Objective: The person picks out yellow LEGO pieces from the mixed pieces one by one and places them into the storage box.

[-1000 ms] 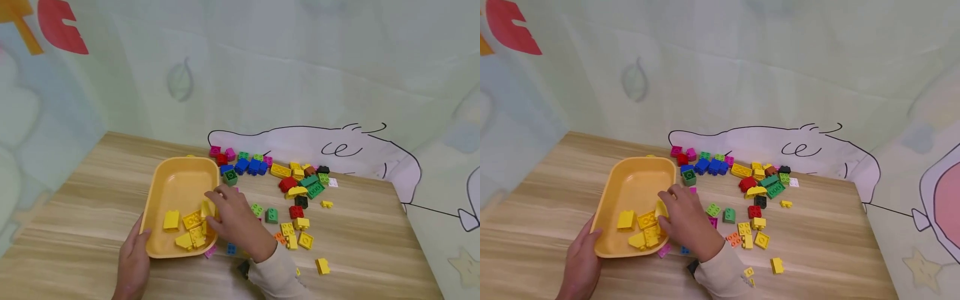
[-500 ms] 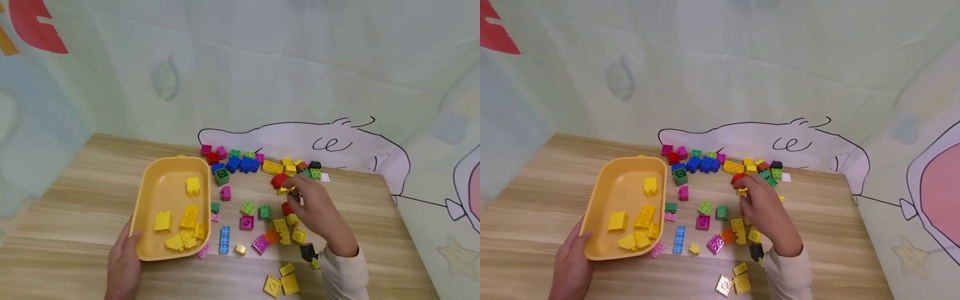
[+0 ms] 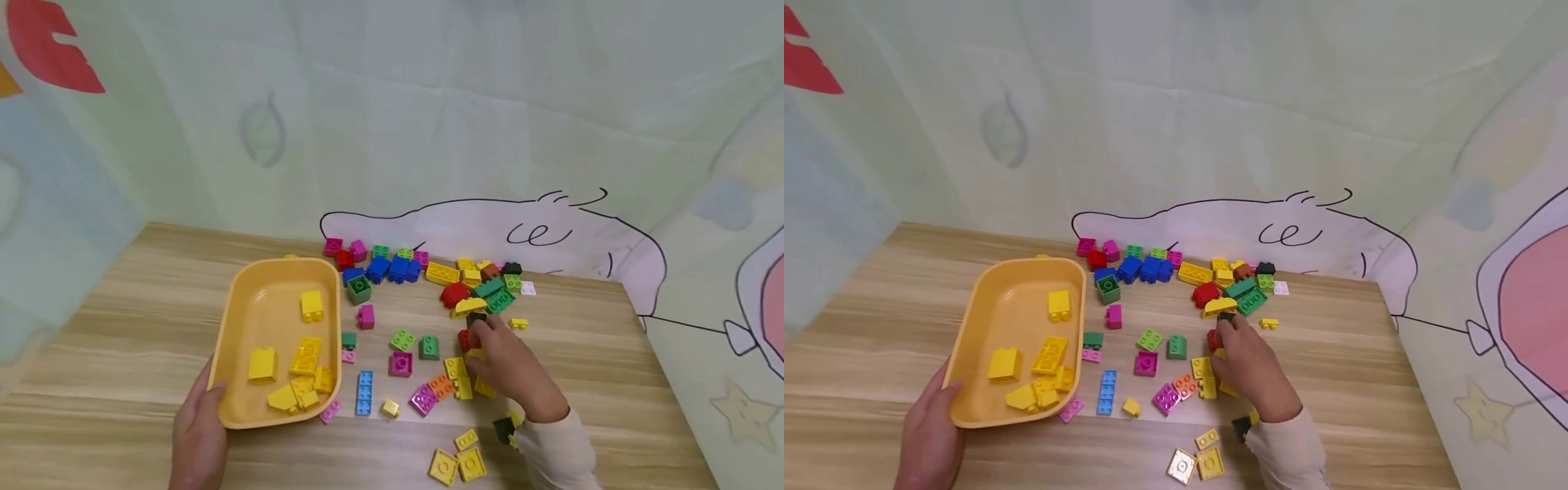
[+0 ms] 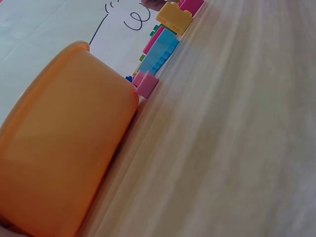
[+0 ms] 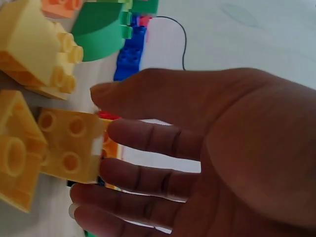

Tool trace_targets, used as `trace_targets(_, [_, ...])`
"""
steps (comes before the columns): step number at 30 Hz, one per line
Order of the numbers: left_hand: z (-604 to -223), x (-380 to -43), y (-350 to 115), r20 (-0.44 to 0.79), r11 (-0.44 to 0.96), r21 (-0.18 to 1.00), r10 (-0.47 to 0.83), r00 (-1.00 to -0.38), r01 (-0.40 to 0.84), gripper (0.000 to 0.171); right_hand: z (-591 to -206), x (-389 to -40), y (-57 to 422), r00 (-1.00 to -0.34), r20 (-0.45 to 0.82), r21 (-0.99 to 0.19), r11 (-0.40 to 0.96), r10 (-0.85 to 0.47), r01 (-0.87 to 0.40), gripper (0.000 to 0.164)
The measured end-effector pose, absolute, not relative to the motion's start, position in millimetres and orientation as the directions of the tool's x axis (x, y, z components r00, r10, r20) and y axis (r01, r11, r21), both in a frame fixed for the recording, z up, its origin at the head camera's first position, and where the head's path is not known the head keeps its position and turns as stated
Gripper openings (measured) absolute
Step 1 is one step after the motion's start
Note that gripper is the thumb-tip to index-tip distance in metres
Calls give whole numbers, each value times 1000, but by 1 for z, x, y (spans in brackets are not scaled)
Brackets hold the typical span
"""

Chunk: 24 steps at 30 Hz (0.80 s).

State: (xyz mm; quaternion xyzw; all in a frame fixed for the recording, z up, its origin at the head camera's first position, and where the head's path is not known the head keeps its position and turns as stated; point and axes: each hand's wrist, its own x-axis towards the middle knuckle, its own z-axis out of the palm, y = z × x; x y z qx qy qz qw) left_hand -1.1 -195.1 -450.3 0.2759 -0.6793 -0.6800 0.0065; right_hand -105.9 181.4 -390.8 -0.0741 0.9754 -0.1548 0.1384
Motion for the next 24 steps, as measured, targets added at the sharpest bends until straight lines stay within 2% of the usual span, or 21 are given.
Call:
trace_targets(7, [-448,-2,-192,-382,-40,916,-397,-834,-400,50,-393,-101,178,-949,-237,-324,937,-210,-127,20])
trace_targets(12, [-447,-1,-192,-370,-27,920,-392,-842,-391,49,-371,-92,163,-939,-91,-381,883,-331,-274,21])
trace_targets(19, [-447,1,-194,-331,-51,940,-383,-862,-338,49,-338,-91,105,-818,83,-585,636,-569,-502,24])
trace_targets(24, [-447,2,-195,-335,-45,938,-369,-867,-343,49,-342,-92,61,-746,116,-650,518,-655,-556,29])
